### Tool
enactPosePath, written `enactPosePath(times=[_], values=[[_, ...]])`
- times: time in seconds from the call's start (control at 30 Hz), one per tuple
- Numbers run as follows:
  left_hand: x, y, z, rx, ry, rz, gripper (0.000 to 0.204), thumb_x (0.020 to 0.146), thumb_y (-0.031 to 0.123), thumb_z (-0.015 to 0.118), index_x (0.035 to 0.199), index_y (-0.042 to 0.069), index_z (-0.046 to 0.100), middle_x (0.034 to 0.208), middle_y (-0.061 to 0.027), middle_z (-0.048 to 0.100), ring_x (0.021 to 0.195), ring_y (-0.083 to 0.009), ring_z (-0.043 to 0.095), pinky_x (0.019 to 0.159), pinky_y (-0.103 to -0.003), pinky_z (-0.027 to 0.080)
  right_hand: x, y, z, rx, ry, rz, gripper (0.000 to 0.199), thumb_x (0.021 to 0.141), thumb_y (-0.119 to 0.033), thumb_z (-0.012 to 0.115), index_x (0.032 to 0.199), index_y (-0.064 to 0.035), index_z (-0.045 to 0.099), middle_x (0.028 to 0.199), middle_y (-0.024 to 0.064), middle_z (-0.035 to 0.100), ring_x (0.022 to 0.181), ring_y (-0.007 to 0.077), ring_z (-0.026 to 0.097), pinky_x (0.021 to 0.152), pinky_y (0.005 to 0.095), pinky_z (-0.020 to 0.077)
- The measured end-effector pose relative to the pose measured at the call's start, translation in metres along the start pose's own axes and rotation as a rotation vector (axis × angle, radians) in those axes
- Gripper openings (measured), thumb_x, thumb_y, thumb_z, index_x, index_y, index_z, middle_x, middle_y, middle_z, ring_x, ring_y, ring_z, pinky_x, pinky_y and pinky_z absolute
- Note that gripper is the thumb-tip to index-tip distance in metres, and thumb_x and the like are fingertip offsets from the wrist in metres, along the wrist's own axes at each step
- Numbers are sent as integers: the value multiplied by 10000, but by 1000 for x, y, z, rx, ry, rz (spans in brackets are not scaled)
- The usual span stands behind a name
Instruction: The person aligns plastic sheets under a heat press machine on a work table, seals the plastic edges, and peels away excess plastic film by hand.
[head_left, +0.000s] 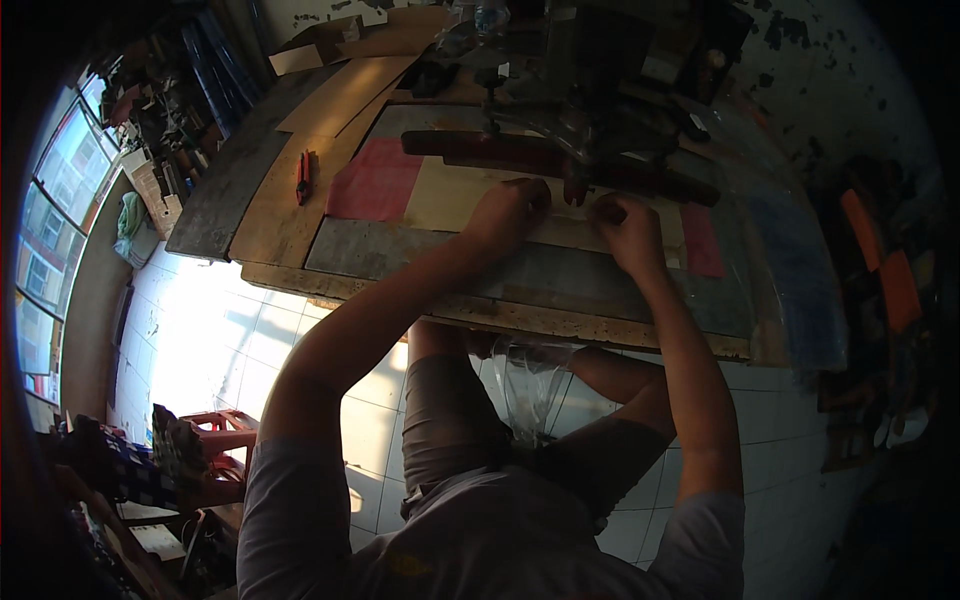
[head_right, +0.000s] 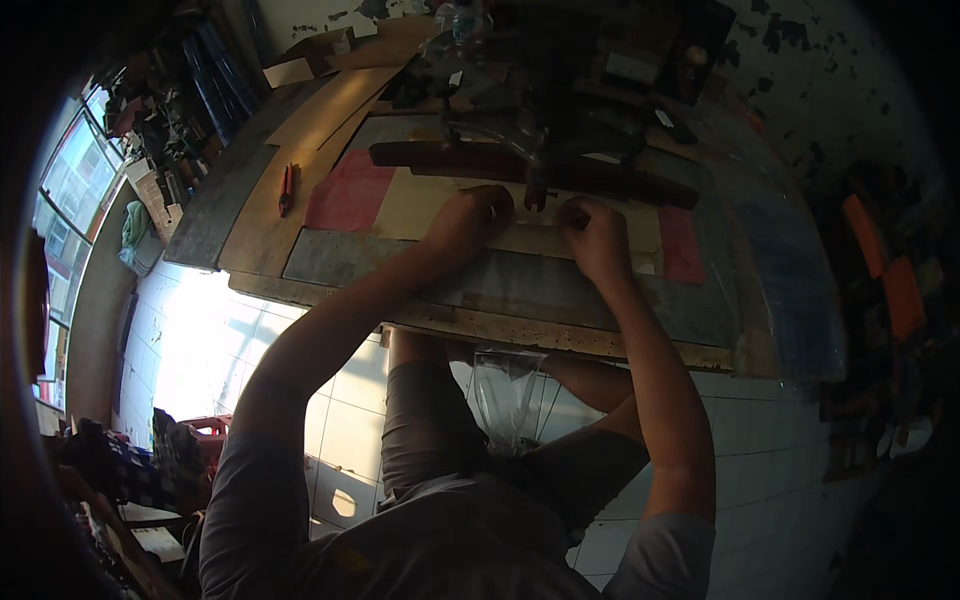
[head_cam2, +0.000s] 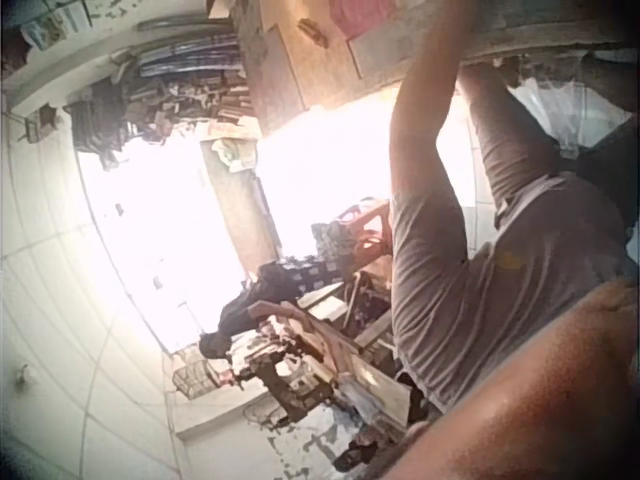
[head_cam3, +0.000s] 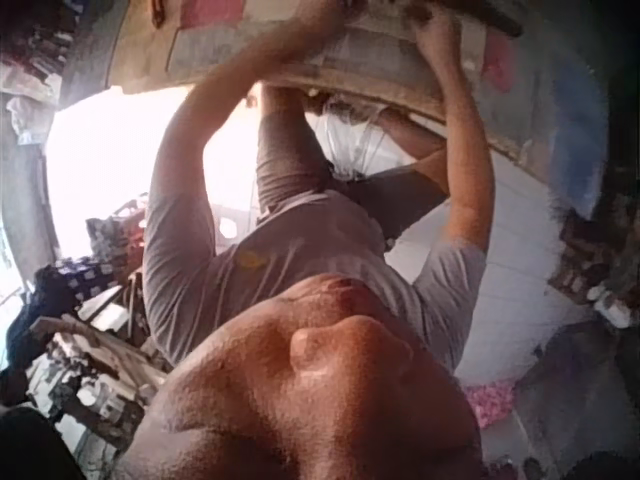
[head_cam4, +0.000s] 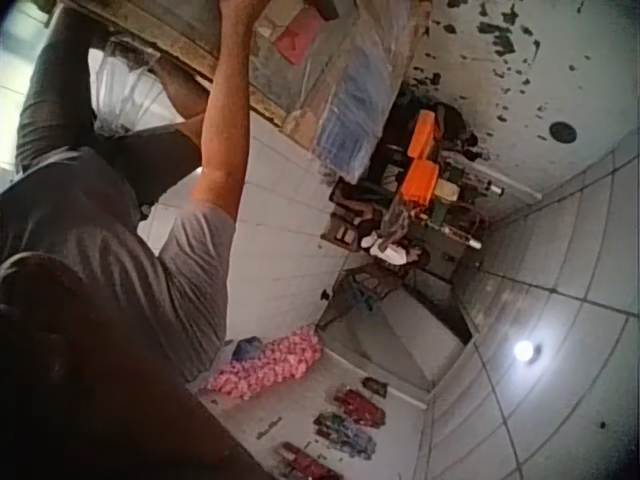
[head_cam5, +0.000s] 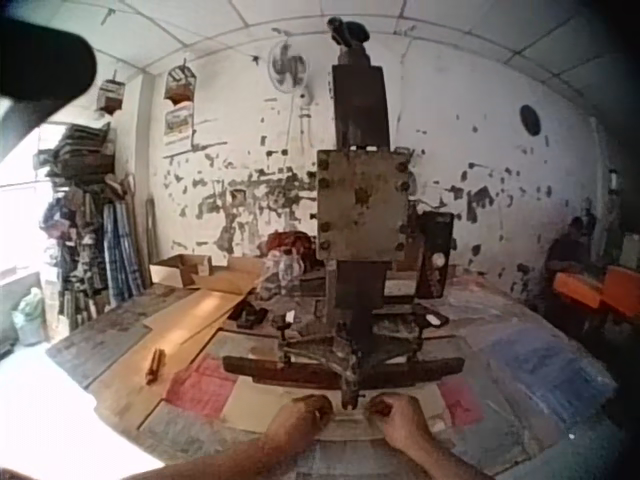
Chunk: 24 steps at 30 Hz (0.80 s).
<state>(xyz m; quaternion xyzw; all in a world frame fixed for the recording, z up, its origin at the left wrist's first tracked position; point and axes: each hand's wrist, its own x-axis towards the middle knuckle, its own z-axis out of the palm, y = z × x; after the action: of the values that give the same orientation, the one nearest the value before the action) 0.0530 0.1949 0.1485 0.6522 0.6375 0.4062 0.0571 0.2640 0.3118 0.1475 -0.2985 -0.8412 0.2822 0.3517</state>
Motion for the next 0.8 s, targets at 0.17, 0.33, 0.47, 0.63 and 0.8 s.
enactPosePath(times=[0.17,0.33,0.47,0.63,0.8], values=[[-2,-9,13,196,10,126,125,929,160,673,997,73,731,1007,-155,686,930,-354,711,800,-476,593,-5,8,8,-122,52,-73,117,873,-74,763,967,-4,769,924,140,713,872,320,720,793,408,560],[-5,5,7,333,-9,130,171,877,142,667,1009,98,766,1096,-119,658,1104,-293,656,881,-426,587,-10,-18,6,-245,81,-254,179,833,49,692,980,-12,775,1051,125,692,1033,322,678,893,438,557],[-2,-2,11,431,-83,248,251,856,116,640,1070,73,763,1134,-97,657,1130,-277,629,991,-414,531,-10,-5,12,-255,3,-310,281,791,92,649,1016,-18,777,1079,113,686,1064,320,667,923,437,561],[-7,2,8,480,-74,327,334,875,112,624,1188,42,719,1180,-94,652,1138,-269,628,1023,-395,508,-17,-16,9,-410,-92,-310,370,837,49,610,1174,-30,743,1120,110,689,1093,323,656,955,441,556],[-18,14,9,647,-267,277,431,885,120,612,1295,-4,661,1273,-110,627,1228,-268,594,1093,-426,471,-34,-43,5,-516,-210,-298,472,928,-122,628,1382,5,615,1323,170,612,1245,325,587,1065,464,488]])
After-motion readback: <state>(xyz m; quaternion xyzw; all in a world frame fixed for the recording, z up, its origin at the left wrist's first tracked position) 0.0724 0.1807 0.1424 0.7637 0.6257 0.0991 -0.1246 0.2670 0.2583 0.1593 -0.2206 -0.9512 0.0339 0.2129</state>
